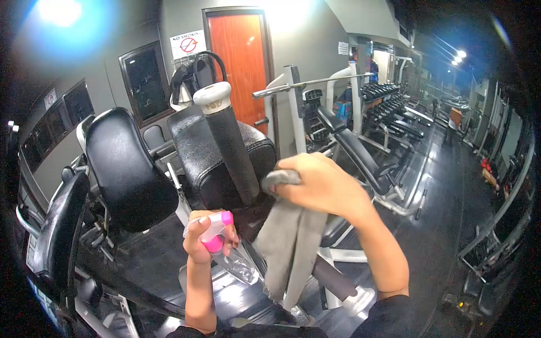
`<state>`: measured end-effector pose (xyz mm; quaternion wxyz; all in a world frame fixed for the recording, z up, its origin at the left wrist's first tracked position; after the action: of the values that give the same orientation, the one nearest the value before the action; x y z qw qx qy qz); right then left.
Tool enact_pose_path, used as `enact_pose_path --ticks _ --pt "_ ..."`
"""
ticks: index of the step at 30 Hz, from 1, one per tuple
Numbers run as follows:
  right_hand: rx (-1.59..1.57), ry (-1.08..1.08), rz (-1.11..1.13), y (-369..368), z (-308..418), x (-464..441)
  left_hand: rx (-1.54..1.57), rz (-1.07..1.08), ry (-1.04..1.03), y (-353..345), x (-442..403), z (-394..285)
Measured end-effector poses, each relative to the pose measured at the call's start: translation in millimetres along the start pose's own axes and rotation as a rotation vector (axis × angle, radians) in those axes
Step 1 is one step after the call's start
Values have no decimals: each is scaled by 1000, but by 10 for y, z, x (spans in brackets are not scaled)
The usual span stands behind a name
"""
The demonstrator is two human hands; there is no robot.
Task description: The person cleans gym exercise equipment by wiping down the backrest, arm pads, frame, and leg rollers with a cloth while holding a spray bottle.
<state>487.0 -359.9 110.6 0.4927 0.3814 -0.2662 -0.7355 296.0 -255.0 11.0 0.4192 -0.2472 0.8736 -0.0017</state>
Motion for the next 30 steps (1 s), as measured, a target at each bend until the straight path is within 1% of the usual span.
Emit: enact_pose_path --ticks 1,3,4,5,7,8,9,11,13,15,16,17,19,20,21,23,24,25,27,28,30 --pt "2 3 3 -23 -21 -52 4 -10 8 0 9 10" --pt "144 -56 -94 -44 -31 -113 16 -20 20 4 20 17" --pt "133 -2 -116 -63 -32 -100 30 -31 25 7 13 24" --pt "133 -2 -117 -47 -52 -89 31 -31 24 6 12 20" --pt "73 85 3 -22 -97 -22 38 -35 43 10 10 20" --pt "-14 116 48 12 -146 28 53 -51 38 27 19 45" --pt "-13 116 42 59 -191 88 54 -45 36 30 17 49" --pt "-168 259 141 92 -204 266 60 -86 31 24 23 61" --pt "-186 219 126 5 -238 370 37 -88 39 23 31 48" --pt "-476 -70 26 -127 -437 312 10 -95 47 -3 51 29" --pt "-452 -84 -26 -223 -545 223 -34 -101 25 -30 58 12" --pt "-597 -129 9 -309 -605 182 -79 -109 6 -52 76 -12" --pt "-774 -182 -21 -461 -670 112 -90 -116 -23 -88 122 -31" --pt "-812 -112 -80 -547 -773 67 -111 -118 -25 -119 138 -49" --pt "-810 -114 -65 -617 -796 108 -131 -122 -21 -156 174 -65" --pt "-1067 -240 -81 -721 -869 238 -126 -154 -19 -220 237 -82" --pt "-1090 -276 -146 -744 -855 346 -133 -163 -23 -258 250 -105" --pt "-1086 -272 -139 -773 -890 420 -140 -170 -29 -290 250 -130" --pt "-807 -131 -172 -748 -851 555 -131 -161 -55 -326 242 -116" --pt "-833 -109 -112 -741 -833 695 -155 -204 -103 -338 236 -116" --pt "-857 -133 -97 -661 -832 799 -198 -259 -149 -379 248 -128"
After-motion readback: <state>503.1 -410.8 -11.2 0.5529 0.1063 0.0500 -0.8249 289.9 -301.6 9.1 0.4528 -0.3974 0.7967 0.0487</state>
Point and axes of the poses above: each hand's wrist, its own x-axis away from the middle knuckle, its own y-axis out of the back of the hand, z = x × y, the point moved 4 cm from there along -x, towards the middle knuckle, and after that the axes turned 14 degrees about -y, right-handed, at the moved point
